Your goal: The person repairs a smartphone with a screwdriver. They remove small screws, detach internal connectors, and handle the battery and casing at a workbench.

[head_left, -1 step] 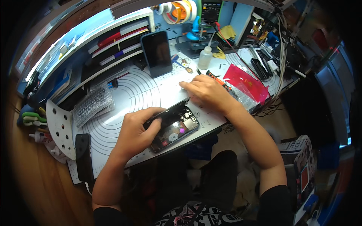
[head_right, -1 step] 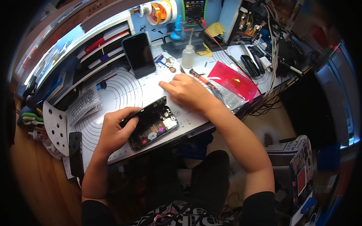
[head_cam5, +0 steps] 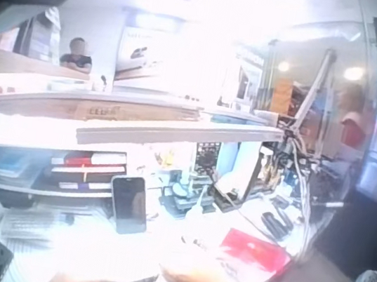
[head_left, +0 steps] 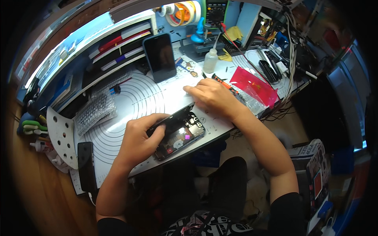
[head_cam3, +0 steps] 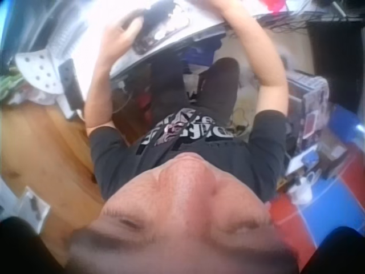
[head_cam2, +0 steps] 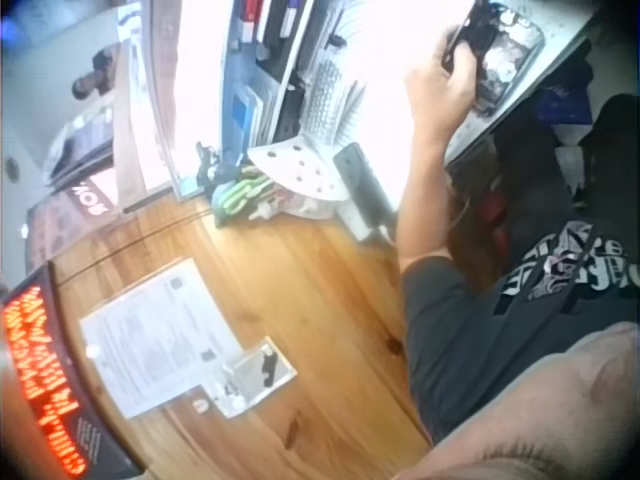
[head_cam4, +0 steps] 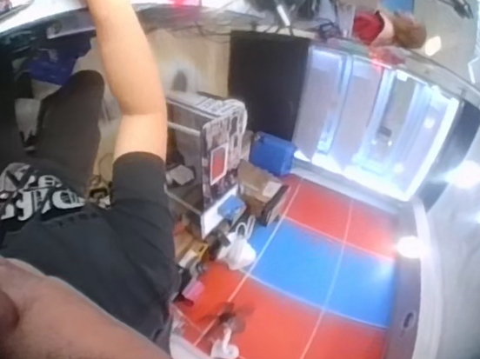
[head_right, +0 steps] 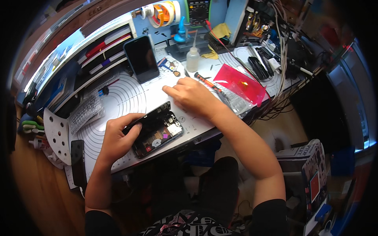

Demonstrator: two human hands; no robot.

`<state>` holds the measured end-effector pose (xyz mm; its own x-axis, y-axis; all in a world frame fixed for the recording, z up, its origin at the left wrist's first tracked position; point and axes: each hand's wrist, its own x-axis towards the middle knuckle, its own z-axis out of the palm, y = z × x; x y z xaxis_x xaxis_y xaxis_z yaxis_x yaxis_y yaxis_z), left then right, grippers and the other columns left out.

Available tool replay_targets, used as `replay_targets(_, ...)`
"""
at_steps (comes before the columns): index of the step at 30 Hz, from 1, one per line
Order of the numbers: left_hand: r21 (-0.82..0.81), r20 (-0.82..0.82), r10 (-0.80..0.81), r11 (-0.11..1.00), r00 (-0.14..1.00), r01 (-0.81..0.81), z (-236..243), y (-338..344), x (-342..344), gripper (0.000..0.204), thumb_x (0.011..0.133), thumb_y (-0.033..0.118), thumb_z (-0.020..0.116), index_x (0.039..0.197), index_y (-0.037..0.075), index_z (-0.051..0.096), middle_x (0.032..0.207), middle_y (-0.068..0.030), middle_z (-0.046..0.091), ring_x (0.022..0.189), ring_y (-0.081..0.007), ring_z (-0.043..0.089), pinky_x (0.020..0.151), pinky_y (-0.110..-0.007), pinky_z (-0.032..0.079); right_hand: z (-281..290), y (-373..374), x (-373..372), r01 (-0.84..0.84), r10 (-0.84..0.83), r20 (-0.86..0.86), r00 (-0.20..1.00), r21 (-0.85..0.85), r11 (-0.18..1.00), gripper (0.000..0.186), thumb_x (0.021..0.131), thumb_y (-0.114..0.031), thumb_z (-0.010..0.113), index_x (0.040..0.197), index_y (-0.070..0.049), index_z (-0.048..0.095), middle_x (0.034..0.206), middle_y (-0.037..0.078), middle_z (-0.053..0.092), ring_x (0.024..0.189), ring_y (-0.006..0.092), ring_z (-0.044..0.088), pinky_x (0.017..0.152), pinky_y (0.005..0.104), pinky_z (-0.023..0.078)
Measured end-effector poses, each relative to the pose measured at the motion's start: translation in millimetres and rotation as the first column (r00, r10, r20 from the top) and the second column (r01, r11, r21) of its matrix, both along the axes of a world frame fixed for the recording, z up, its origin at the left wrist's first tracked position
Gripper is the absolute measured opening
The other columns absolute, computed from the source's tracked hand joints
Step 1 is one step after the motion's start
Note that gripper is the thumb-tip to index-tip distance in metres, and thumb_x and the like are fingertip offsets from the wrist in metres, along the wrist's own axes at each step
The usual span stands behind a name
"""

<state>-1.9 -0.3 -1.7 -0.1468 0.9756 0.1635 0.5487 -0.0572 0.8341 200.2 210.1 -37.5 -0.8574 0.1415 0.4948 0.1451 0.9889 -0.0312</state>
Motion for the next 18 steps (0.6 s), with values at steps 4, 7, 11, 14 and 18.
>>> replay_targets(4,0.06,-0.056,-0.009,0.998,0.998,0.013,0,4,4,0.026,0.093,0.002,0.066,0.116,-0.005,0.076,0.088,-0.0168,0.078,0.076,-0.0164,0.074,0.073,-0.03,0.057,-1,6,1,0.021,-0.02,-0.039,0.999,0.032,0.999,0.038,0.08,-0.004,0.076,0.117,-0.007,0.071,0.096,0.01,0.073,0.096,0.0283,0.069,0.088,0.0406,0.056)
replay_targets(7,0.035,-0.037,-0.011,0.999,0.999,0.013,0,4,6,0.027,0.093,0.003,0.066,0.117,-0.004,0.076,0.088,-0.0164,0.078,0.077,-0.0158,0.074,0.073,-0.029,0.057,-6,8,1,0.041,-0.047,-0.077,0.996,-0.079,0.996,0.026,0.082,-0.004,0.074,0.108,-0.006,0.073,0.096,0.01,0.073,0.096,0.0297,0.07,0.088,0.0415,0.056)
replay_targets(11,0.057,-0.016,-0.018,0.998,1.0,0.019,-3,5,6,0.027,0.093,0.004,0.066,0.117,-0.003,0.076,0.089,-0.0162,0.079,0.075,-0.0152,0.073,0.07,-0.028,0.057,-1,11,2,0.069,-0.161,-0.189,0.969,-0.417,0.906,0.016,0.09,-0.003,0.068,0.102,-0.001,0.077,0.1,0.012,0.078,0.093,0.0272,0.073,0.086,0.0373,0.056)
replay_targets(14,0.088,-0.003,-0.019,0.996,1.0,0.02,-8,6,4,0.028,0.093,0.005,0.066,0.117,-0.003,0.076,0.088,-0.016,0.079,0.072,-0.0144,0.072,0.066,-0.028,0.056,19,7,11,0.116,-0.292,-0.094,0.952,-0.771,0.626,0.026,0.095,-0.003,0.063,0.115,0.002,0.078,0.104,0.01,0.079,0.092,0.012,0.07,0.084,0.0282,0.055)
replay_targets(18,0.092,-0.026,-0.02,0.995,0.999,0.022,-9,4,2,0.028,0.092,0.005,0.066,0.116,-0.003,0.076,0.089,-0.0168,0.079,0.071,-0.0158,0.073,0.064,-0.028,0.056,19,2,26,-0.112,-0.295,-0.213,0.931,-0.939,0.324,0.021,0.096,-0.005,0.073,0.114,0.005,0.077,0.107,0.008,0.078,0.096,0.0107,0.07,0.088,0.0261,0.055)
